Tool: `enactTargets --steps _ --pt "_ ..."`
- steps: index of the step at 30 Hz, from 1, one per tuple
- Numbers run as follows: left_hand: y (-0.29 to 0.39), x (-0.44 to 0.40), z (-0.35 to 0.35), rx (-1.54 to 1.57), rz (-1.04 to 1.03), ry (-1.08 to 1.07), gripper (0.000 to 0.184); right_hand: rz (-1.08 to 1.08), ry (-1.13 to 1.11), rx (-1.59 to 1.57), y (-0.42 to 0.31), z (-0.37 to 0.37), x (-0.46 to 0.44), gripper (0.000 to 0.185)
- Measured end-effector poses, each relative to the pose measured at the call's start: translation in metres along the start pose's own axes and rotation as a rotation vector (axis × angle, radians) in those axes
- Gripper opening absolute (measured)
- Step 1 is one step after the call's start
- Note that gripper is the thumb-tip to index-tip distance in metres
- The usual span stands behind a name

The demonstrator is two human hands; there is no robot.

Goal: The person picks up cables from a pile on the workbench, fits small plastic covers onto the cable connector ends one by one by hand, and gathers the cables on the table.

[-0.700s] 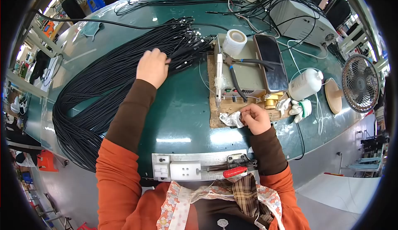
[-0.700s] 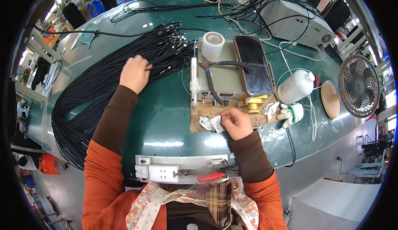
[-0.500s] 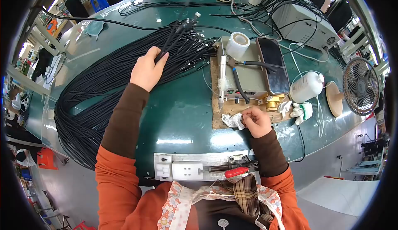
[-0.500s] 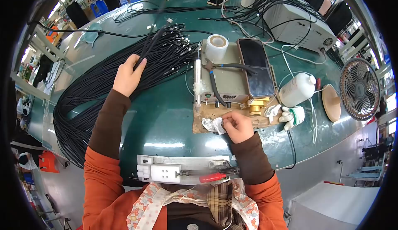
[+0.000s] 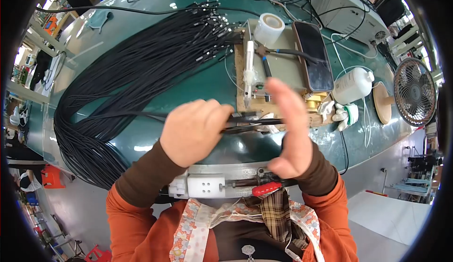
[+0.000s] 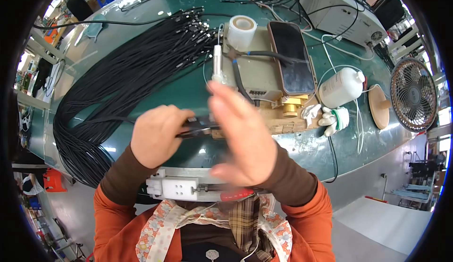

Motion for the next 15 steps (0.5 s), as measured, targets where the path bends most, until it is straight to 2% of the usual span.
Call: enactTargets --steps 1,3,4,8,13,15 --pt "0.007 0.002 -0.009 0.038 -0.035 0.002 0.02 -0.013 -0.005 -0.002 -0.001 -0.002 0.0 0.071" --pt "0.016 0.007 -0.021 0.11 -0.109 0.006 0.022 -0.133 -0.135 -0.172 0.006 -0.014 0.002 0.055" --pt "0.014 0.008 -0.024 0.115 -0.104 0.003 0.022 -0.139 -0.138 -0.175 0.01 -0.012 0.006 0.055" --pt "0.017 0.015 -0.029 0.089 -0.249 0.067 0.026 -0.277 -0.033 -0.066 0.041 0.02 0.024 0.035" --pt "0.015 0.028 -0.049 0.119 -0.317 0.015 0.033 -0.258 -0.209 -0.065 0.049 -0.015 0.031 0.027" --pt "0.015 0.031 -0.052 0.151 -0.31 0.012 0.031 -0.292 -0.215 -0.045 0.054 -0.018 0.034 0.027"
Point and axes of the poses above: each hand's wrist, its own x-axis away from the middle knuckle, its own z-axis out of the back of the hand, y = z × x, the point moved 8 cm from there along -x, towards the middle knuckle, and after that the axes turned 10 degrees about -z, right-handed, at the moved point
